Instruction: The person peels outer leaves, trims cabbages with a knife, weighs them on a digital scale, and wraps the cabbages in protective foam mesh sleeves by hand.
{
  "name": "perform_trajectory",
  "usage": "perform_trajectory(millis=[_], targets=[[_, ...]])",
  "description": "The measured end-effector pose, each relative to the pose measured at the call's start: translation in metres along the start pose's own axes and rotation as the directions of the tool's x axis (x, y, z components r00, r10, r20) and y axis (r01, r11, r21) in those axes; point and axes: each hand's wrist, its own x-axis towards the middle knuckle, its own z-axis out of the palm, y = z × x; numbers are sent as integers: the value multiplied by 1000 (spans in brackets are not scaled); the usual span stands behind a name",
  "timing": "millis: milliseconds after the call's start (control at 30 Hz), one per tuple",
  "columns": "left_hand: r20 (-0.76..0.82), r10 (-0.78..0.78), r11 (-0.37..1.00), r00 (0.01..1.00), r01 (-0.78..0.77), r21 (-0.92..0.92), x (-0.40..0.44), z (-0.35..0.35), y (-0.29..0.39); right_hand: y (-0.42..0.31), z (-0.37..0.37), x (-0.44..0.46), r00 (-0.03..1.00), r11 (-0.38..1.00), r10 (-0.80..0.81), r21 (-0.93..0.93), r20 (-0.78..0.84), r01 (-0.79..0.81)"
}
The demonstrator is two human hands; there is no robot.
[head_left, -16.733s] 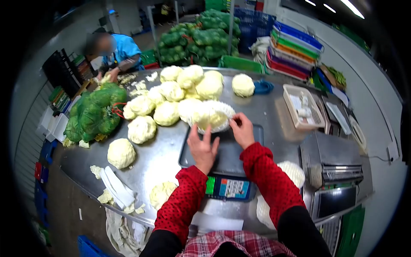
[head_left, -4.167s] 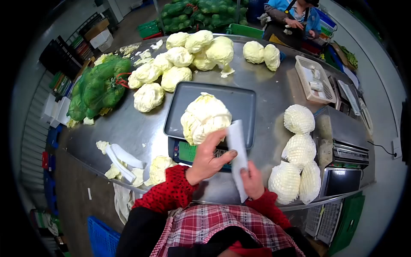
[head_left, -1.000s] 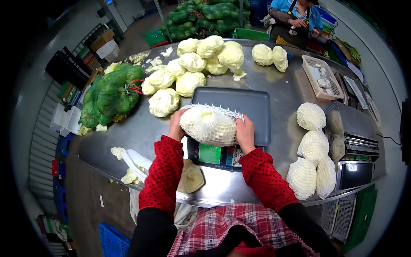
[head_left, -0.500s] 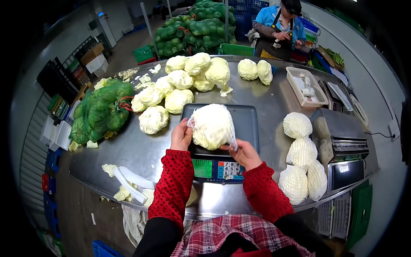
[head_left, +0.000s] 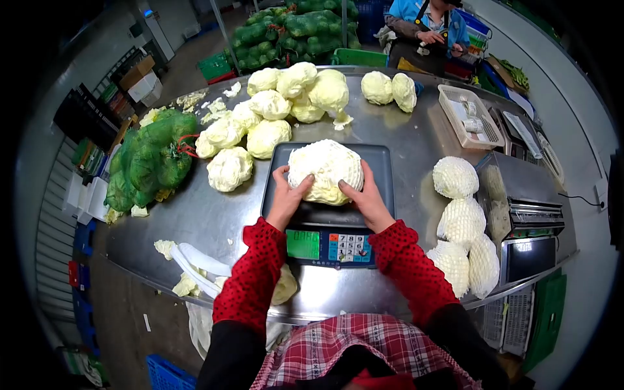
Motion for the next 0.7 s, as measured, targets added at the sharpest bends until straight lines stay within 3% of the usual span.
perform_trajectory(millis=[33, 67, 100, 133, 200, 267, 333, 367, 400, 433, 467, 500, 533, 567, 600, 633, 667, 700], targets=[[-35, 4, 1000, 999, -5, -24, 4, 2, 2, -5, 6, 6, 999, 999, -42, 27, 20, 41], [-18, -163, 983, 986, 161, -93, -6, 5, 37, -25, 8, 7, 995, 991, 94, 101, -13, -93], [-24, -189, 981, 982, 187, -55, -8, 2, 45, -43, 9, 3, 969, 956, 244, 177, -34, -234], [-33, -223, 975, 974, 223, -21, -12, -1, 48, -55, 6, -2, 966, 954, 255, 174, -33, -246], [-45, -258, 966, 965, 258, -2, -28, 0, 67, -77, -5, -9, 860, 859, 487, 99, 151, -503], [-54, -282, 959, 958, 284, 26, -35, -4, 61, -88, -10, -22, 865, 868, 470, 87, 175, -489], [-54, 100, 957, 994, -81, 280, -46, -9, 32, -97, -28, -30, 809, 791, 571, -358, 141, -496], [-142, 237, 939, 961, -189, 288, -56, -2, 48, -100, -35, -34, 863, 830, 499, -325, 71, -453], [-172, 149, 972, 974, -112, 208, -60, -5, 48, -88, -38, -32, 860, 824, 507, -329, 65, -461], [-236, 322, 898, 917, -216, 383, -58, -5, 53, -68, -42, -29, 964, 884, 264, -392, -28, -254], [-260, 495, 780, 829, -293, 552, -54, -4, 58, -58, -43, -28, 995, 881, -8, -472, -101, -41], [-221, 543, 721, 810, -314, 618, -48, -1, 49, -66, -28, -29, 997, 856, 10, -515, -80, -49], [-202, 548, 718, 812, -332, 612, -50, 2, 42, -56, -18, -29, 997, 820, -76, -567, 24, 76], [-150, 490, 743, 859, -321, 588, -58, 6, 34, -41, -11, -33, 970, 697, -190, -675, 152, 243], [-86, 437, 763, 895, -319, 562, -62, 9, 29, -38, -2, -35, 984, 689, -146, -703, 103, 176], [24, 570, 631, 821, -456, 627, -66, 4, 27, -41, -4, -33, 995, 755, -79, -648, 65, 102], [-8, 475, 738, 880, -394, 548, -72, 3, 27, -43, -7, -32, 999, 815, -4, -579, 40, 26], [-34, 463, 754, 886, -373, 541, -66, 1, 27, -45, -9, -31, 1000, 817, -7, -577, 16, 15]])
